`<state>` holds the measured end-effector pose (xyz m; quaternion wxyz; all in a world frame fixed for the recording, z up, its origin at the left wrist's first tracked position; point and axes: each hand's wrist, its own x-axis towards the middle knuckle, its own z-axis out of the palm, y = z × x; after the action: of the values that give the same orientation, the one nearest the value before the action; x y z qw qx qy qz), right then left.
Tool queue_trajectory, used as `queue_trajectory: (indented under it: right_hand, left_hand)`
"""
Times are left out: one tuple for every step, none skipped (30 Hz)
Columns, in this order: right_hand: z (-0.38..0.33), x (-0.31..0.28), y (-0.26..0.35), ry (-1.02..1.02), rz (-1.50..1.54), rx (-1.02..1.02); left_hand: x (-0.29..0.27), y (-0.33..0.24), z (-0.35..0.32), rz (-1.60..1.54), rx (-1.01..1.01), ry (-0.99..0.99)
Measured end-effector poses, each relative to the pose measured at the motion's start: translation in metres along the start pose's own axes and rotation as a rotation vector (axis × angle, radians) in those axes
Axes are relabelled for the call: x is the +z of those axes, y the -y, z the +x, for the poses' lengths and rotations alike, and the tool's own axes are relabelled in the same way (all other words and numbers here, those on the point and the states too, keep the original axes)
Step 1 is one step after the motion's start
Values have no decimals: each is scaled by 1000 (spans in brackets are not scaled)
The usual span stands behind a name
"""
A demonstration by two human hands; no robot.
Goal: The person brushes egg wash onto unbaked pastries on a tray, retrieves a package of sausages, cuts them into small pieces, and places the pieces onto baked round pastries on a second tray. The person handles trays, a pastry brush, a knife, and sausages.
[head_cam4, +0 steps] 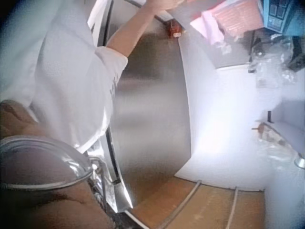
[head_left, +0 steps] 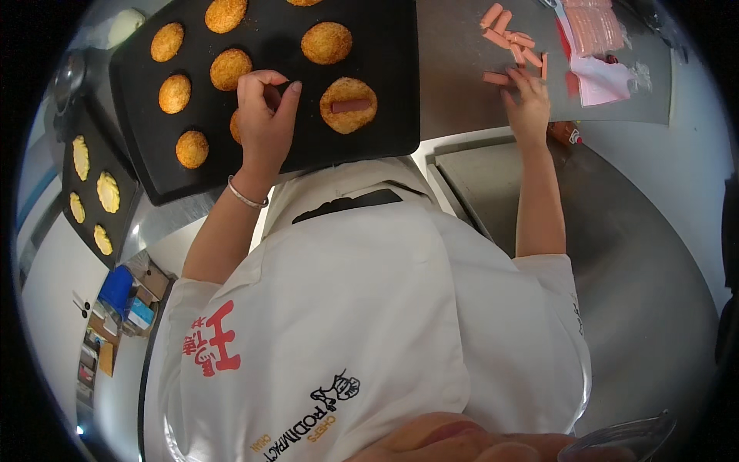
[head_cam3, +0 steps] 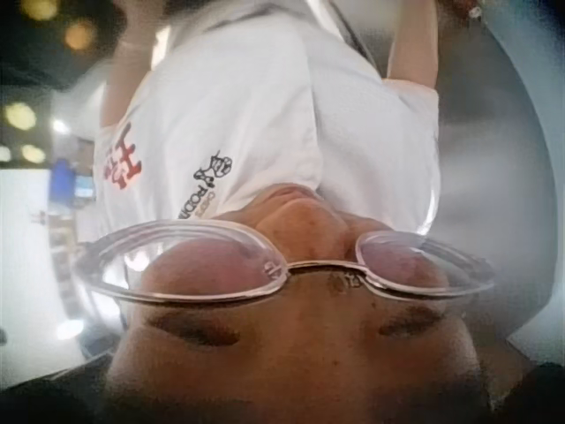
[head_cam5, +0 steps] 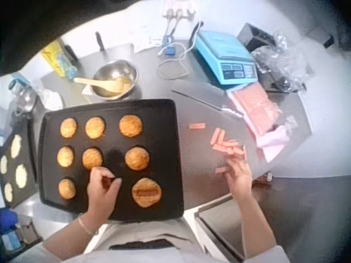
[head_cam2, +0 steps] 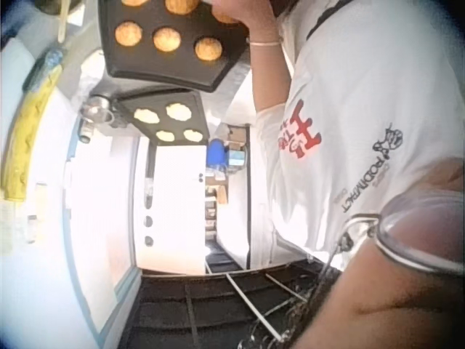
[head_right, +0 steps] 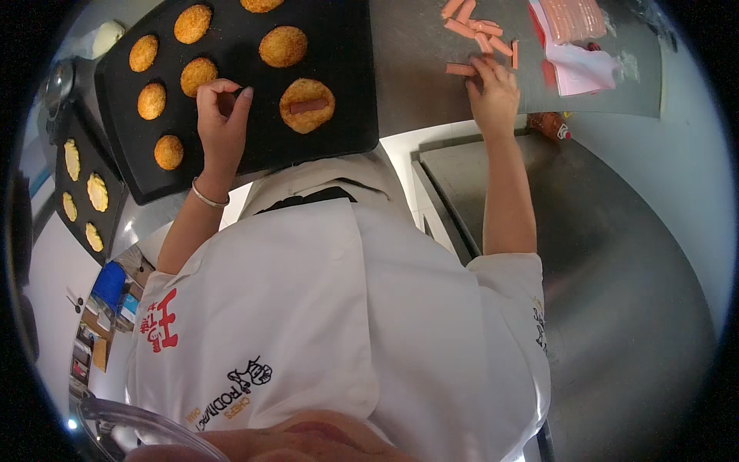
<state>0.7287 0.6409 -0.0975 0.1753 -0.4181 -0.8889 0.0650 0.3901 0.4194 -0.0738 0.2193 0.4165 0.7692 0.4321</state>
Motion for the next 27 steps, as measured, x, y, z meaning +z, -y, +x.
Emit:
queue_trajectory:
  right_hand:
    - [-4, 0, -10, 38, -109, -94]
    - [-9, 4, -26, 115, -30, -21]
    - [-11, 8, -31, 171, 72, 60]
    - [-12, 12, -35, 226, 175, 139]
    - [-15, 16, -37, 282, 277, 219]
    - [-10, 18, -30, 288, 283, 240]
    - [-6, 18, -20, 295, 289, 261]
    - [-2, 17, -12, 302, 295, 282]
    - [-2, 18, -7, 305, 252, 246]
    - [-1, 19, -4, 307, 208, 209]
    - [-1, 20, 0, 310, 165, 173]
    - [2, 20, 7, 297, 196, 208]
    - [5, 20, 16, 285, 226, 243]
    - [9, 20, 26, 274, 256, 279]
    - [15, 20, 39, 310, 487, 367]
    - [20, 20, 56, 345, 719, 461]
    - [26, 19, 77, 378, 951, 555]
    - [37, 17, 104, 457, 1004, 520]
    - [49, 17, 132, 531, 1063, 480]
    - [59, 22, 155, 545, 1037, 492]
    - [66, 27, 172, 555, 1006, 508]
    - [71, 36, 180, 541, 1053, 513]
    - [76, 47, 186, 527, 1099, 517]
    - [79, 58, 188, 521, 1152, 516]
    - [81, 66, 189, 511, 1169, 504]
    - [82, 74, 189, 500, 1187, 492]
    - [82, 78, 191, 494, 1201, 477]
  left_hand:
    - [1, -2, 2, -5, 19, 15]
    - [5, -3, 4, -25, 23, 32]
    - [9, -4, 6, -41, 27, 45]
    - [13, -5, 7, -57, 30, 58]
    - [16, -9, 8, -73, 43, 83]
    - [18, -12, 8, -83, 55, 101]
    - [19, -15, 9, -95, 67, 119]
    - [20, -15, 9, -73, 65, 144]
    - [20, -16, 9, -93, 27, 194]
    - [20, -18, 10, -92, 40, 214]
    - [20, -20, 11, -91, 52, 235]
    - [21, -22, 11, -74, 28, 261]
    - [20, -22, 11, -67, 45, 263]
    - [19, -21, 13, -59, 62, 265]
    - [18, -20, 13, -58, 75, 268]
    - [16, -22, 15, -50, 63, 270]
    - [17, -17, 18, -64, 73, 245]
    - [19, -9, 22, -80, 82, 219]
    - [19, -5, 25, -87, 97, 192]
    - [15, -5, 28, -59, 58, 187]
    - [13, -4, 33, -223, -90, 224]
    - [13, -1, 41, -389, -235, 267]
    - [12, 1, 48, -555, -381, 308]
    - [8, 4, 51, -592, -399, 330]
    - [6, 5, 55, -562, -402, 325]
    - [5, 6, 59, -532, -404, 320]
    - [5, 7, 61, -506, -409, 311]
